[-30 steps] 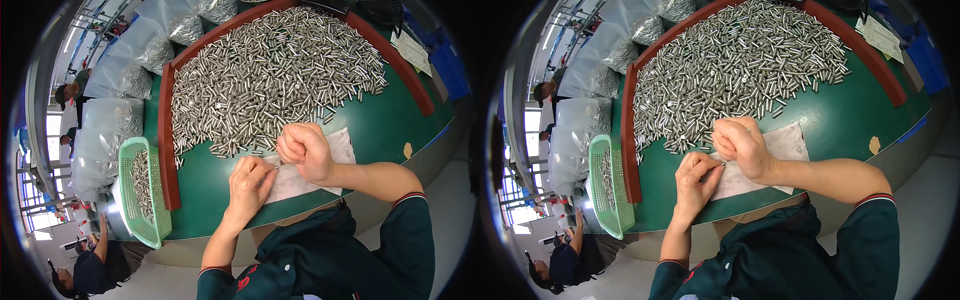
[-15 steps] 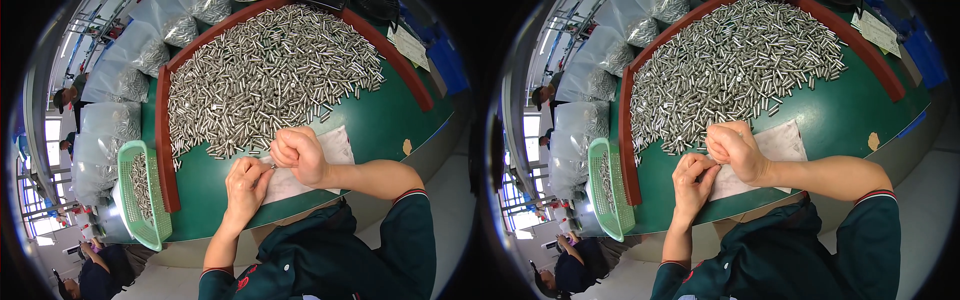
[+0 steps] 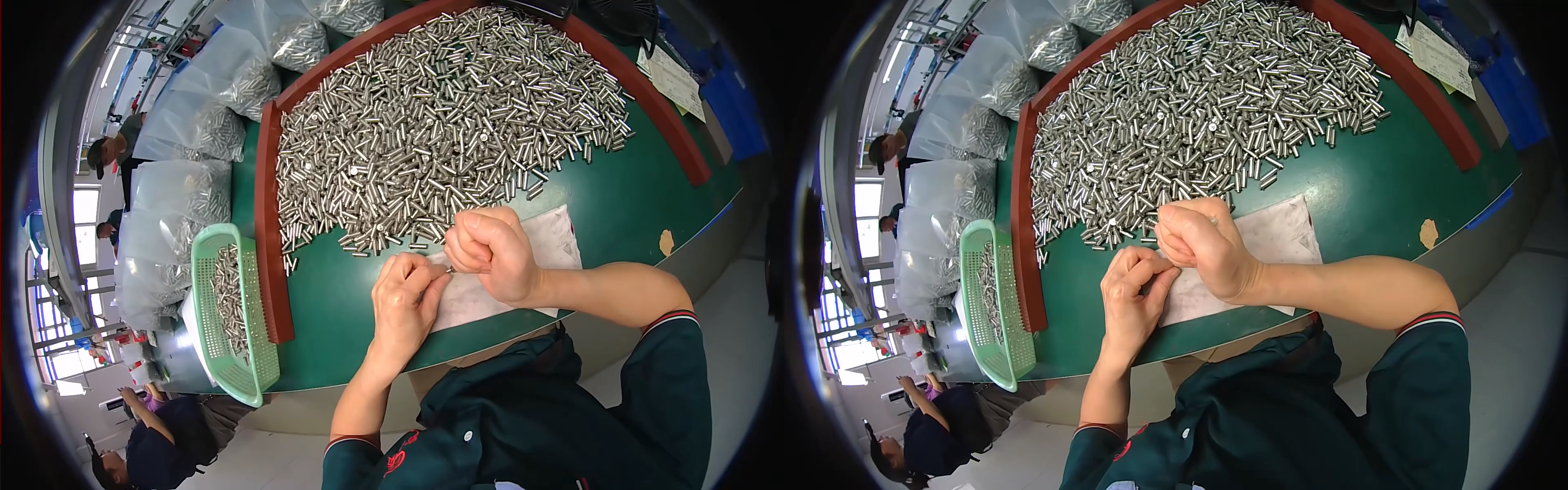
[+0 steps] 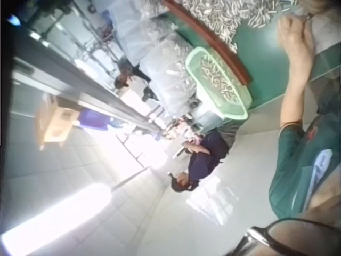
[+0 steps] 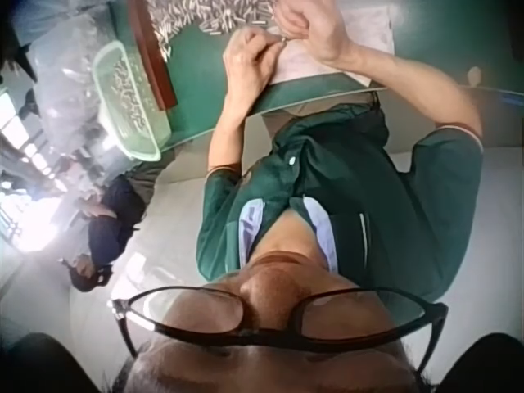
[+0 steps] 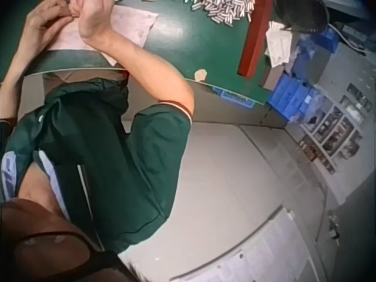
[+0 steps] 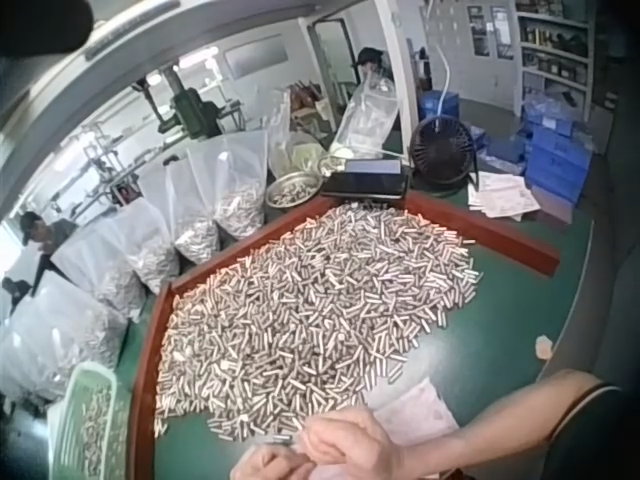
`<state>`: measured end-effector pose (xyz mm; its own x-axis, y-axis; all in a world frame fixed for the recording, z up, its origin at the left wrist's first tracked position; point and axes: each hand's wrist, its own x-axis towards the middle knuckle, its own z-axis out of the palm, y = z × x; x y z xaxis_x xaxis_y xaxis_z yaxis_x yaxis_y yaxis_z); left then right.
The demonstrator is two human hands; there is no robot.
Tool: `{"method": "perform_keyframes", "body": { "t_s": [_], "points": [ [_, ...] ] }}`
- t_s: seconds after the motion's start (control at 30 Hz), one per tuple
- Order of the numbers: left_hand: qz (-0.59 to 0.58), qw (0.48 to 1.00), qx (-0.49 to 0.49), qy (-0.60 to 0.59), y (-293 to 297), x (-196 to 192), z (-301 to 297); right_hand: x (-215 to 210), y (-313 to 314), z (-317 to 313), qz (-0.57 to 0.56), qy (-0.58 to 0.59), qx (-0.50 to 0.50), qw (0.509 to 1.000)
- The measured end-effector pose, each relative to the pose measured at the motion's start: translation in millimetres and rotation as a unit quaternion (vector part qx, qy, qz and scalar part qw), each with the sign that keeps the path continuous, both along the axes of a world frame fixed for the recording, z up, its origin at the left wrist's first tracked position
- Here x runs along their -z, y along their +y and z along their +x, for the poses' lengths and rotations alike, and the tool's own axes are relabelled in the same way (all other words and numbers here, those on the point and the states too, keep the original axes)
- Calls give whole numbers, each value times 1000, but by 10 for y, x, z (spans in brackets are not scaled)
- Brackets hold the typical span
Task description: Inspecting and sorting small metal pins at a workbench in a factory setting.
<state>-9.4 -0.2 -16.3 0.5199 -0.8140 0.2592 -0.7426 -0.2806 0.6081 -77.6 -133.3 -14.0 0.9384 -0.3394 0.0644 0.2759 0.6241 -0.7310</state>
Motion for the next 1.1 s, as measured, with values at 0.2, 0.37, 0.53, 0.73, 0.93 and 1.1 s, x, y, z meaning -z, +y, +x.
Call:
{"method": "perform_keyframes", "body": {
  "t_s": [0.2,0.37,0.53,0.73,0.93,1.1],
  "points": [
    [-41,995,-23,83,17,-46,5,-10,25,-6,-19,19,-5,1000],
    [-171,718,-28,674,206,15,179,-1,7,-23,-26,20,-17,999],
    [-172,698,-31,695,251,17,216,0,12,-17,-19,24,-23,999],
    [-153,701,-37,695,234,1,234,-1,5,-10,-21,21,-23,999],
    [-140,708,-38,691,231,-5,253,-6,2,3,-24,20,-21,999],
    [-199,689,-66,694,275,-85,320,-9,4,1,-21,20,-18,999]
  ]
}}
